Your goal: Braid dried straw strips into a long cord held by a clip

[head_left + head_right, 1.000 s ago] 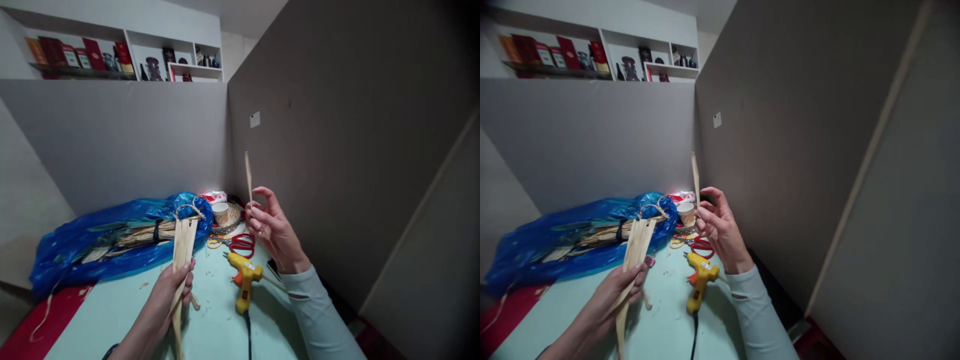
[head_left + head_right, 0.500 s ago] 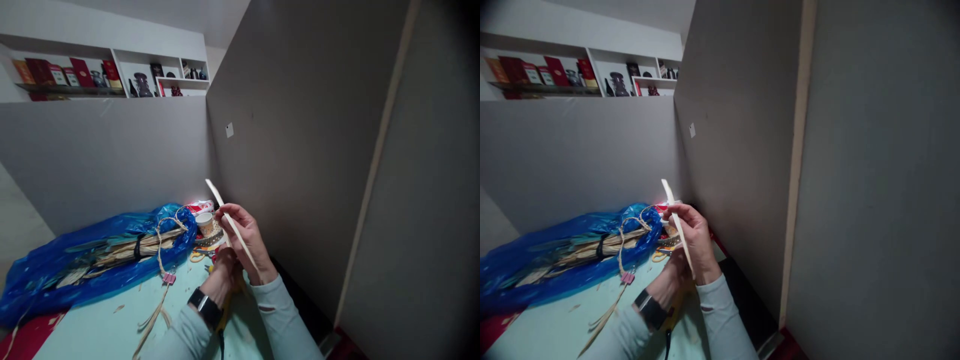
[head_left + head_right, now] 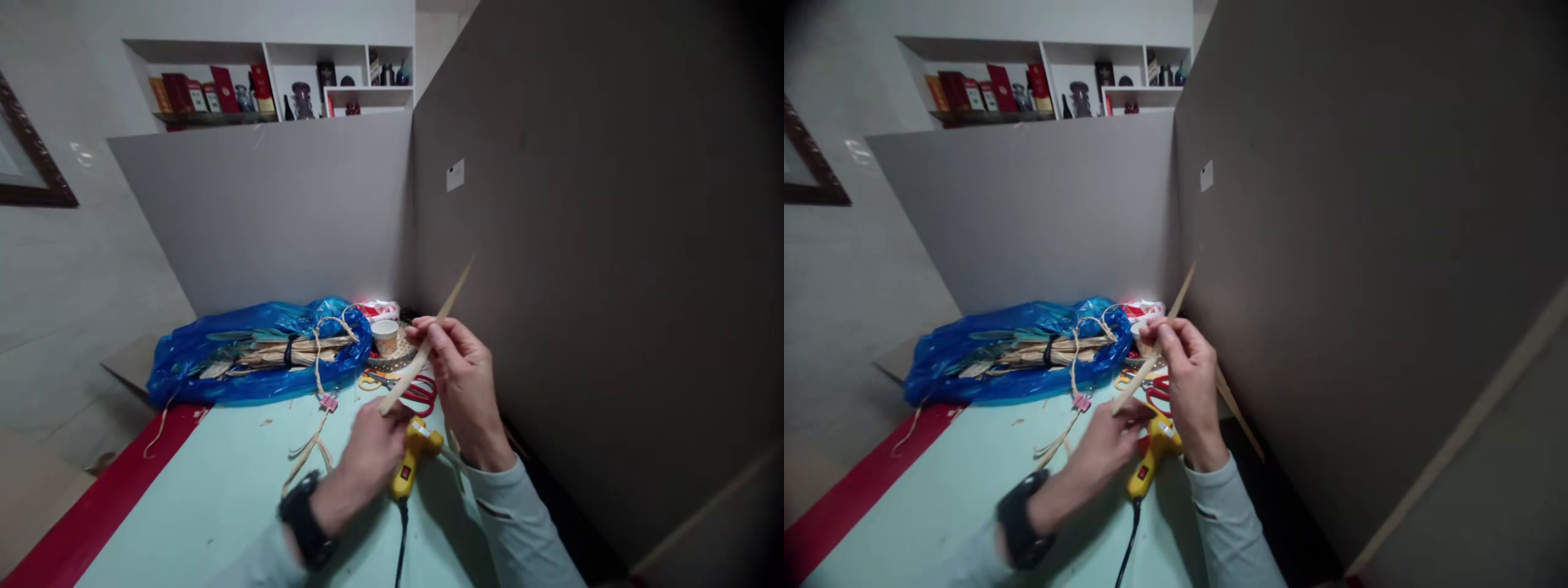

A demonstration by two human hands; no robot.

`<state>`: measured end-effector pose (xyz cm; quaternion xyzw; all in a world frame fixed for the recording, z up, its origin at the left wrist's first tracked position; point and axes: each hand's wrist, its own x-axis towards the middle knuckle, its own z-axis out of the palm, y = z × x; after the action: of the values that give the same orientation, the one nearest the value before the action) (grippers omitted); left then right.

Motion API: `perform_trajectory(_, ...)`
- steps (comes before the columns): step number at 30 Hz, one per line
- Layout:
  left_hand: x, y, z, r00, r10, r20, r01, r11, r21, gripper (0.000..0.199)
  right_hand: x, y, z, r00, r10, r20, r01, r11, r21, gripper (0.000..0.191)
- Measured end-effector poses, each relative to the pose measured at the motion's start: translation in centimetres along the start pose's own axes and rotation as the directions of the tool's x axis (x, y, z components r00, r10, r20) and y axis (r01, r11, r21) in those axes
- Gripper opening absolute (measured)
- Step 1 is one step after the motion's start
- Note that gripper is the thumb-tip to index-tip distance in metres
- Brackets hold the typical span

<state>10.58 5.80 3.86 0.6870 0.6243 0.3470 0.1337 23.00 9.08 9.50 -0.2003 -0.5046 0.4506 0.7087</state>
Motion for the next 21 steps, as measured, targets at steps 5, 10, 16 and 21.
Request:
perform_trajectory(5, -2.1, -8.4, -8.9, 0.988, -0.124, 0.094, 0.118, 0.991, 0.067, 0.023, -0.3, 1.5, 1.0, 0.987, 0.131, 0.089, -0.095, 0.941, -0.326, 0.018)
perform_trajectory(10, -1.7, -12.6, -10.0, 0.958, -0.151, 0.243, 0.151, 0.988, 0.020, 0.025, -2.6, 5.9, 3.6, 0.767, 0.480, 0.425, 0.022, 0.643, -0.766, 0.021)
perform_trajectory(16, -2.3, -11.9, -8.2, 0.939, -0.173, 0.296, 0.199, 0.978, -0.060, 0.007, -6.6, 9.1, 5.1, 0.653, 0.626, 0.427, 0.084, 0.500, -0.862, 0.018)
perform_trajectory(21, -2.5, -12.2, -7.7, 0.922, -0.221, 0.319, 0.289, 0.939, -0.185, 0.012, -6.5, 9.1, 5.1, 0.645, 0.637, 0.422, 0.092, 0.483, -0.871, 0.010)
